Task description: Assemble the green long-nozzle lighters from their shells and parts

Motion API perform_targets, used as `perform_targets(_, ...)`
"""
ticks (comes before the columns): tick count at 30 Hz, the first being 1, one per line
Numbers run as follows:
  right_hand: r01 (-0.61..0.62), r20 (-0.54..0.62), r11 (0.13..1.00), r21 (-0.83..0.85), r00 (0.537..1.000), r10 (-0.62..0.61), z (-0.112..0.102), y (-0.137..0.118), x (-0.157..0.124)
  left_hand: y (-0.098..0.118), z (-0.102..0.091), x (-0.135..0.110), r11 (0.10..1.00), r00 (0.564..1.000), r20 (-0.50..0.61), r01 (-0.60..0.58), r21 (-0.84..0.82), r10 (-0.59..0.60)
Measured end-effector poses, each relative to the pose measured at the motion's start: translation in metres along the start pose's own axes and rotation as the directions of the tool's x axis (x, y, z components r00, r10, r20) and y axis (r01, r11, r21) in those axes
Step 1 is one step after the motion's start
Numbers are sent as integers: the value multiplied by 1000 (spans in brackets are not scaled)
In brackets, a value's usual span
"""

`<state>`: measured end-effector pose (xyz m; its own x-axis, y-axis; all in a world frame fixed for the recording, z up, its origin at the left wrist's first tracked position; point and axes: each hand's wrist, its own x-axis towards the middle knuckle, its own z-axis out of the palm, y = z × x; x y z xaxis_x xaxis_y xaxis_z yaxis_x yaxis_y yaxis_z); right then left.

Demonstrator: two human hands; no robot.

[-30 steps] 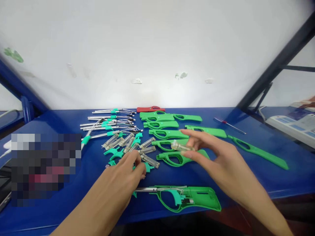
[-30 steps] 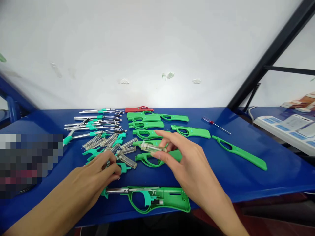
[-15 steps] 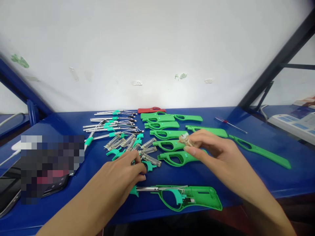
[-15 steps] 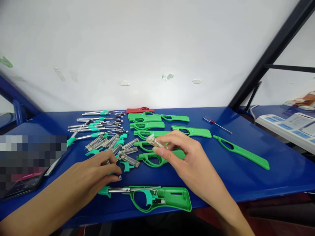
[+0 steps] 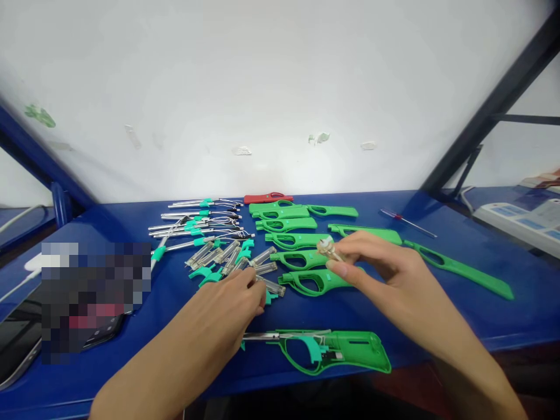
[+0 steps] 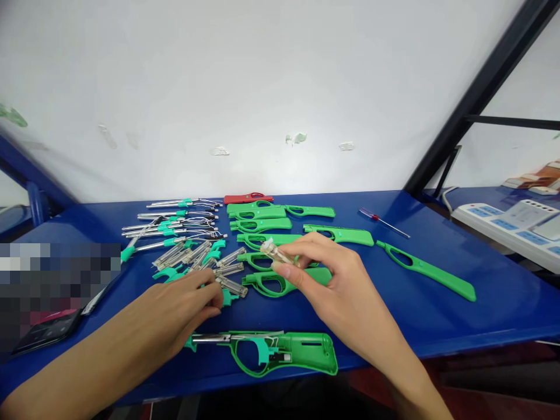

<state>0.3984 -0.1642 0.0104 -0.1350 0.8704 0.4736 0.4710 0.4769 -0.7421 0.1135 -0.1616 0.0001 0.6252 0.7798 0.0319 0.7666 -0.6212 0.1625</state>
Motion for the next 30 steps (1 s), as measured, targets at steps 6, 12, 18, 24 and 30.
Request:
perform_targets(6, -12, 29, 998, -61, 999, 14, 3, -8, -1, 2, -28, 11, 980, 966, -255, -75, -183, 26)
perform_targets(12, -18, 56, 995, -102, 998, 24, 4, -12, -5, 12, -37, 18, 961, 823, -558, -56, -270, -109)
perform_targets(18, 43, 68, 989, -138, 997, -34, 6, -9, -9, 17, -24, 30, 839, 823, -468, 20, -544, -323)
perform_targets(24, 171, 177, 972, -161, 974, -142, 5, -10, -10, 31, -23, 35, 585, 837, -353, -49, -810, -419)
perform_targets(30, 231, 95, 952, -201, 972, -216, 6, -10, -10, 29, -21, 35, 458, 868, -284, -75, -886, -407)
